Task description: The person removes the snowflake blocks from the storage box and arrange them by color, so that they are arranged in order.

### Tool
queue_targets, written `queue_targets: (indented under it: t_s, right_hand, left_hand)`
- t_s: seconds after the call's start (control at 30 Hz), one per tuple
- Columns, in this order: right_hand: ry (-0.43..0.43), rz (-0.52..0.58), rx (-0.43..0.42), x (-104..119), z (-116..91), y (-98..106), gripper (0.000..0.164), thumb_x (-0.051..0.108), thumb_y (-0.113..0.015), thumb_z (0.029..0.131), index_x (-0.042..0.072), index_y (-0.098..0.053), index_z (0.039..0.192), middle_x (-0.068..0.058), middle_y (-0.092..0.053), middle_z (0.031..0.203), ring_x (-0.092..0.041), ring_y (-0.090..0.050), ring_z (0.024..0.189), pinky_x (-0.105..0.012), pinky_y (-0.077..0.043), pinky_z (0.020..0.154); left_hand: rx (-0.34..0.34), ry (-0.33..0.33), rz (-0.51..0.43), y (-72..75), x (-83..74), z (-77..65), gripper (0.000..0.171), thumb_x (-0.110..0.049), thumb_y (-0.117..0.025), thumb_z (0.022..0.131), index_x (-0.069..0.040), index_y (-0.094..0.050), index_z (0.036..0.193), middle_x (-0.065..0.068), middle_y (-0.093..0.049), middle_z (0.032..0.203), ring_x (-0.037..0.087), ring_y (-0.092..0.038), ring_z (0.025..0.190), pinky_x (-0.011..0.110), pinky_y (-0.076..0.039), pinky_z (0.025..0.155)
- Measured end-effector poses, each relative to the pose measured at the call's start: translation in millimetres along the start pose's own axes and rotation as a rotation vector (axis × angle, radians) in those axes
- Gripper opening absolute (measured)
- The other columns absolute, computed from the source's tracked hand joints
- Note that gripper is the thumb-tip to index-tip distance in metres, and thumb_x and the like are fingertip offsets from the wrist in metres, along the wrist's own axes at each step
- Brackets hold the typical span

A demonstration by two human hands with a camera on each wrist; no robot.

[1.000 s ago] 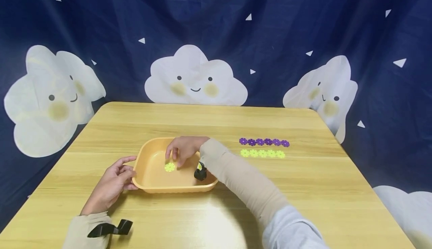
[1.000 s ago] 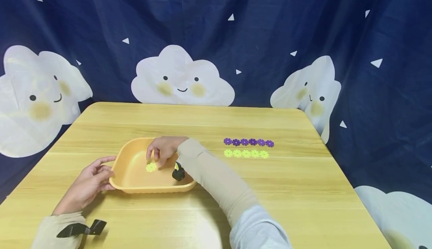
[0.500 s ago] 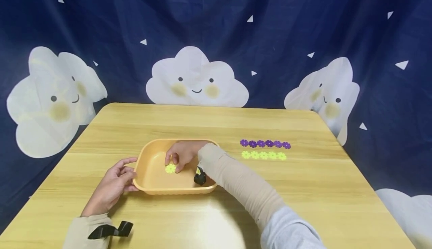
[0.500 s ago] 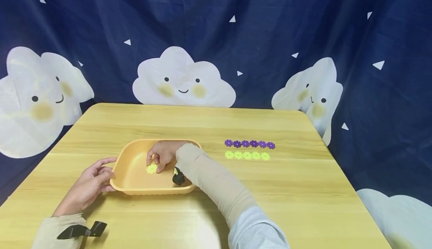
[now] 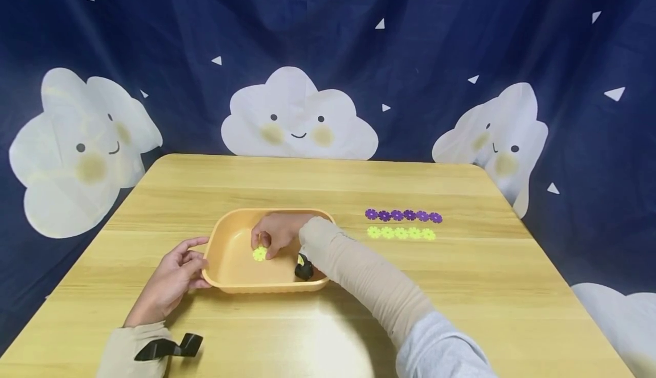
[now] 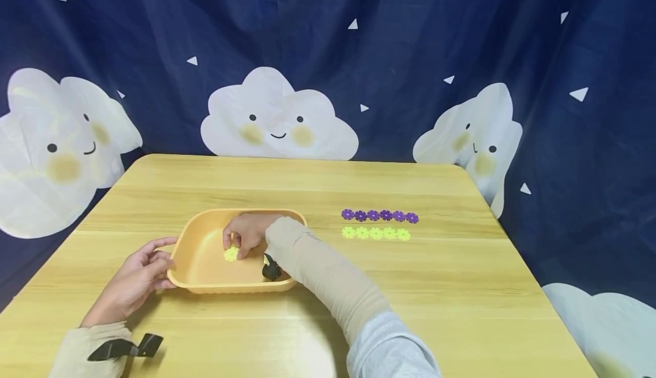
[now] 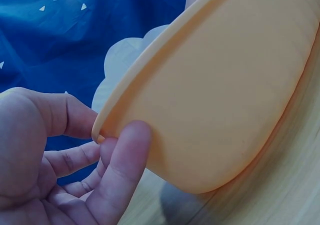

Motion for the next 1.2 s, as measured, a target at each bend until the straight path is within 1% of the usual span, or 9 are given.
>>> queue_targets:
  t_s: [0.2,0.33,0.4,0.53,0.63,0.8,0.93,1.1,1.2]
  right_hand:
    - [-0.05,0.04,-0.014,0.0,-1.1,0.4,0.027,0.005,-0.08,0.079,0.014,-0.06,0.095,0.003,-0.059,0.089,-0.008,-0.053,0.083,-0.014,-0.049,0.071]
    - [-0.062,0.049,-0.008,0.4,-3.6,0.8,0.027,0.007,-0.079,0.08,0.013,-0.056,0.093,0.002,-0.055,0.088,-0.009,-0.051,0.079,-0.015,-0.048,0.066]
    - [-0.068,0.071,-0.003,0.3,-4.8,0.6,0.027,0.007,-0.078,0.082,0.012,-0.054,0.093,0.001,-0.053,0.086,-0.009,-0.051,0.074,-0.015,-0.048,0.063]
    - [-0.086,0.154,0.018,-1.2,-7.7,0.4,0.024,0.005,-0.073,0.086,0.012,-0.054,0.098,-0.002,-0.058,0.077,-0.01,-0.053,0.063,-0.016,-0.048,0.056]
    - [-0.079,0.179,0.019,-1.2,-10.6,2.8,0.023,0.003,-0.07,0.088,0.012,-0.055,0.104,-0.005,-0.06,0.074,-0.012,-0.056,0.06,-0.017,-0.048,0.055]
    - [-0.061,0.134,-0.01,-2.2,-18.1,11.5,0.023,0.004,-0.068,0.09,0.012,-0.058,0.108,-0.004,-0.055,0.078,-0.014,-0.064,0.066,-0.018,-0.052,0.061]
    - [-0.072,0.138,-0.031,-4.5,-26.3,18.8,0.023,0.004,-0.067,0.09,0.012,-0.059,0.11,-0.005,-0.053,0.076,-0.017,-0.067,0.071,-0.019,-0.054,0.068]
    - [-0.078,0.137,-0.057,-7.6,-35.6,24.9,0.024,0.002,-0.065,0.091,0.011,-0.059,0.112,-0.004,-0.058,0.075,-0.02,-0.068,0.072,-0.019,-0.054,0.073]
    - [-0.081,0.133,-0.077,-8.3,-41.3,27.8,0.028,-0.001,-0.062,0.09,0.009,-0.06,0.116,-0.004,-0.057,0.073,-0.02,-0.069,0.072,-0.02,-0.051,0.079]
  left_hand:
    - [-0.007,0.001,-0.001,-0.4,-2.0,-0.9,0.052,0.003,-0.049,0.096,0.003,-0.028,0.143,0.011,-0.051,0.096,0.018,-0.061,0.074,0.034,-0.062,0.063]
    - [-0.003,0.0,0.003,-0.7,-1.3,-0.8,0.052,0.002,-0.049,0.096,0.003,-0.028,0.144,0.011,-0.051,0.096,0.018,-0.061,0.074,0.034,-0.062,0.062]
    - [-0.004,0.0,0.002,-0.5,-1.0,-0.6,0.052,0.002,-0.049,0.096,0.003,-0.028,0.144,0.011,-0.051,0.096,0.018,-0.061,0.074,0.034,-0.062,0.062]
    - [-0.006,-0.001,-0.003,-0.2,-0.7,-0.1,0.052,0.002,-0.049,0.096,0.003,-0.028,0.143,0.011,-0.051,0.096,0.018,-0.061,0.075,0.034,-0.062,0.063]
    - [-0.007,0.0,-0.009,-0.2,-0.4,0.0,0.052,0.003,-0.049,0.096,0.003,-0.029,0.143,0.011,-0.051,0.096,0.018,-0.061,0.074,0.034,-0.062,0.063]
    - [-0.005,0.001,-0.008,-0.2,-0.8,-0.6,0.052,0.002,-0.049,0.096,0.003,-0.028,0.143,0.011,-0.051,0.096,0.018,-0.061,0.074,0.033,-0.062,0.062]
    - [-0.004,-0.003,-0.004,0.1,-1.6,-1.1,0.053,0.002,-0.05,0.095,0.003,-0.028,0.143,0.011,-0.051,0.096,0.018,-0.061,0.073,0.033,-0.062,0.063]
    - [-0.003,-0.005,0.001,-0.1,-2.9,-1.4,0.052,0.002,-0.05,0.095,0.004,-0.028,0.143,0.011,-0.051,0.096,0.018,-0.061,0.073,0.033,-0.062,0.062]
    - [0.001,-0.006,-0.001,-0.8,-3.2,-1.8,0.053,0.002,-0.05,0.095,0.004,-0.028,0.143,0.011,-0.051,0.096,0.017,-0.061,0.073,0.033,-0.062,0.062]
Point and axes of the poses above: each hand's wrist, its own z-axis towards the middle knuckle, its own y-axis out of the back of the hand, x = y × z, the point moved 5 cm from there along z, towards the middle knuckle
